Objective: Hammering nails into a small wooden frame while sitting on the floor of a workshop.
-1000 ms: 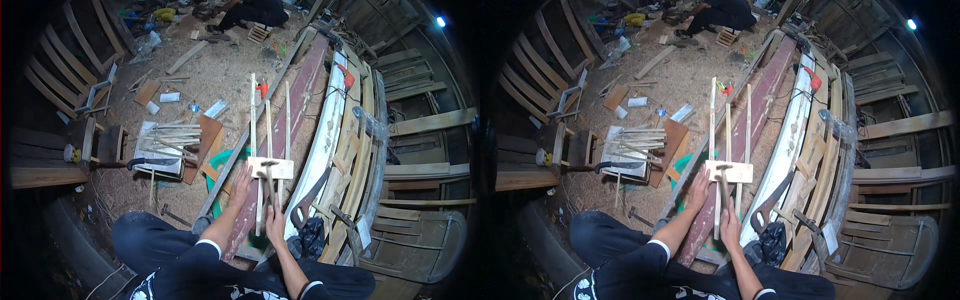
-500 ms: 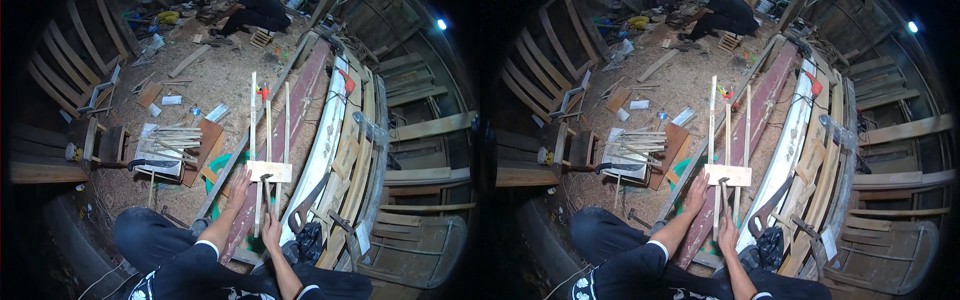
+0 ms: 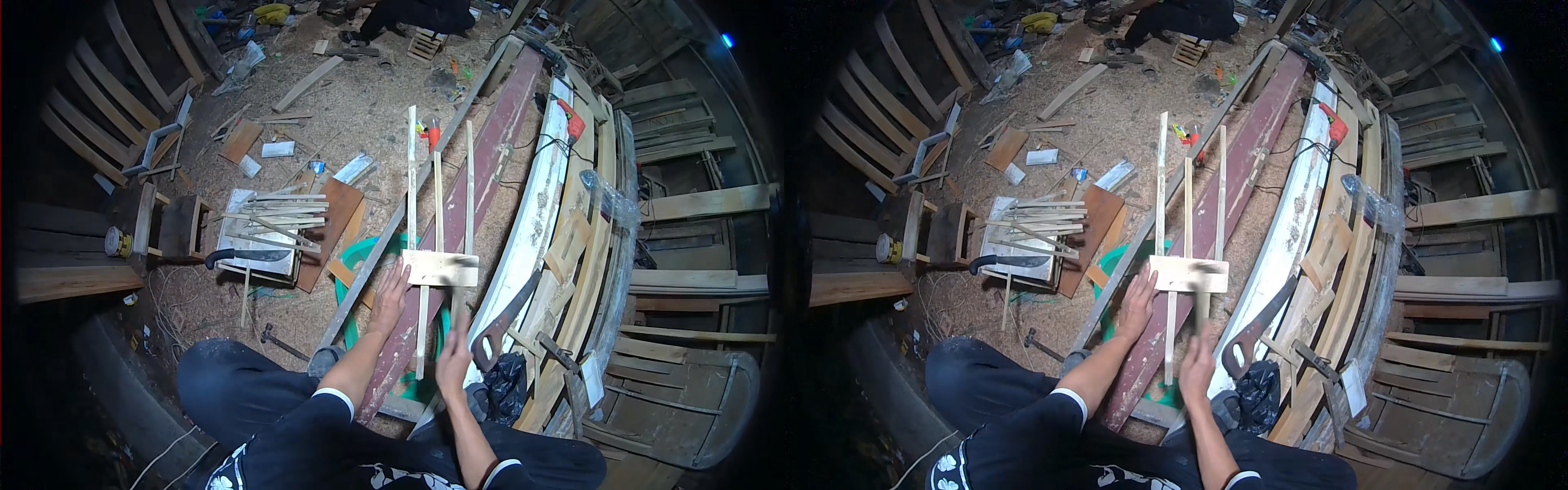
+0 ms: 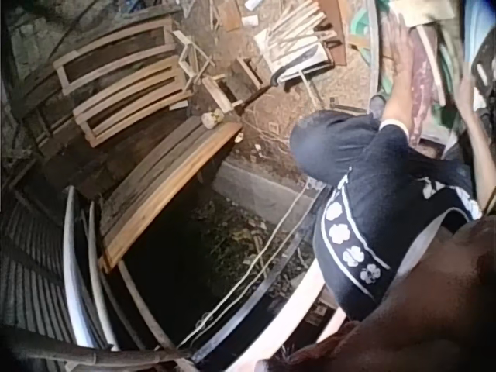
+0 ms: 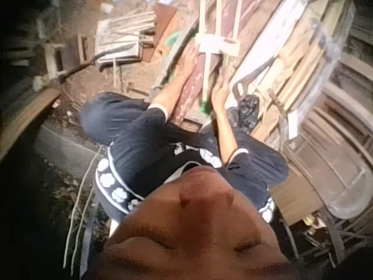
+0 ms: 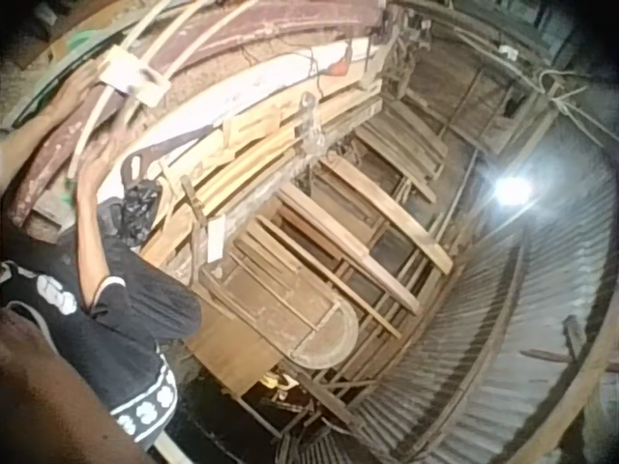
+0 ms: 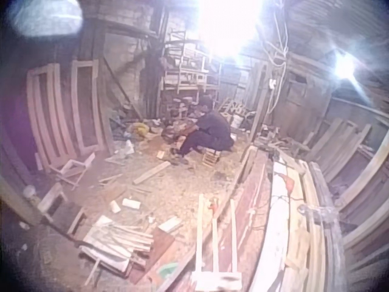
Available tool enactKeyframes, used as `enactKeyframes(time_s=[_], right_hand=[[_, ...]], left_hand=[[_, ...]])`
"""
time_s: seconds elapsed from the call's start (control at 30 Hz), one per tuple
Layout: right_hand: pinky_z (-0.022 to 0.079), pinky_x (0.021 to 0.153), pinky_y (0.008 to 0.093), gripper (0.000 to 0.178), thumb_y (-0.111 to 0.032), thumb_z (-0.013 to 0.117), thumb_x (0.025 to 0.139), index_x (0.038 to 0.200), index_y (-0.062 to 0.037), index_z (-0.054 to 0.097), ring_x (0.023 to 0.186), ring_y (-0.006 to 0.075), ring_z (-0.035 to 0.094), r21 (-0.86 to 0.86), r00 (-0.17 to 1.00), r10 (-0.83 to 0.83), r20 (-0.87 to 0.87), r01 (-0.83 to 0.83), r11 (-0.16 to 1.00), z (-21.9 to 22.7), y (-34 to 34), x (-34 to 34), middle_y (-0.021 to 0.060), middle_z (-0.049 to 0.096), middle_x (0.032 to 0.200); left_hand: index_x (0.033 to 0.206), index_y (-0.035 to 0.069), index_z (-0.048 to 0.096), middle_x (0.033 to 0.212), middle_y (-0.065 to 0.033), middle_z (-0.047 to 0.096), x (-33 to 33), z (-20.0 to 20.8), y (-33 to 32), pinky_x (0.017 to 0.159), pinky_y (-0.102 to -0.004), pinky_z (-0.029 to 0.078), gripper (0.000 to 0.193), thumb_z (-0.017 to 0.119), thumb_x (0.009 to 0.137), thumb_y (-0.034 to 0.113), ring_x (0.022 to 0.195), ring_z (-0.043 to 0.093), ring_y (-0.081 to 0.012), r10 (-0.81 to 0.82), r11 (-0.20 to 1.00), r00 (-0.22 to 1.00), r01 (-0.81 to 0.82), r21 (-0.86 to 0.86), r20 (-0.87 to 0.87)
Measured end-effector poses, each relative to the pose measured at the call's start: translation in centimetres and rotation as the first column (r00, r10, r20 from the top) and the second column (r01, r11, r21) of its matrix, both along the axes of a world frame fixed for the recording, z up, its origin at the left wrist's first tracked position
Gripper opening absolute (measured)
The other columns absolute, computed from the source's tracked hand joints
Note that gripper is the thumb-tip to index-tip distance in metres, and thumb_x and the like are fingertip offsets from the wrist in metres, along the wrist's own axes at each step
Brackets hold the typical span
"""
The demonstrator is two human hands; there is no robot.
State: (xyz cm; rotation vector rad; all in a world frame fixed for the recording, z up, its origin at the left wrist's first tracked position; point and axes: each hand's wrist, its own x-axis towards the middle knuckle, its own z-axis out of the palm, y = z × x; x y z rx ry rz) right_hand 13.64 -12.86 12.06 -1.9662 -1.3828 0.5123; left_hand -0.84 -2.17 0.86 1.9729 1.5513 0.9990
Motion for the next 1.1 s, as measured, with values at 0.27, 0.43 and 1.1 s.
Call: enactKeyframes(time_s=[0.27,0.43,1.1], right_hand=[[0.052,0.069,0.0469,0.051,-0.013,0.051,0.102,0.152,-0.0116,0.042,0.08,0.0443,0.068,-0.219,0.996,0.079,0.052,-0.066,0.974,1.9,-0.7,-0.7,0.0298,0.067,0.089],[0.053,0.073,0.0495,0.055,-0.011,0.051,0.101,0.154,-0.0115,0.037,0.082,0.0452,0.068,-0.165,0.993,0.096,0.068,-0.084,0.983,1.4,-0.1,-0.8,0.0287,0.068,0.09],[0.049,0.067,0.0558,0.05,-0.018,0.052,0.101,0.15,-0.0154,0.045,0.074,0.0475,0.066,-0.343,0.972,0.198,0.127,-0.144,0.928,0.6,-0.6,-1.2,0.0271,0.067,0.083]], left_hand=[[0.147,-0.001,0.044,0.153,-0.0216,0.043,-0.2,-0.1,0.0,0.116,-0.047,0.035,0.055,0.059,0.094,0.006,0.139,0.046,-0.0336,0.017,0.999,1.0,-0.017,0.028,-0.019],[0.147,0.0,0.043,0.154,-0.0203,0.043,-0.6,-0.6,0.7,0.116,-0.0462,0.035,0.055,0.059,0.094,0.007,0.139,0.045,-0.0328,0.019,0.999,0.999,-0.017,0.043,-0.051],[0.146,0.003,0.046,0.154,-0.0177,0.044,-0.4,-0.7,0.3,0.117,-0.0463,0.033,0.055,0.061,0.093,0.008,0.139,0.046,-0.0313,0.001,0.999,0.997,0.001,0.035,-0.077]])
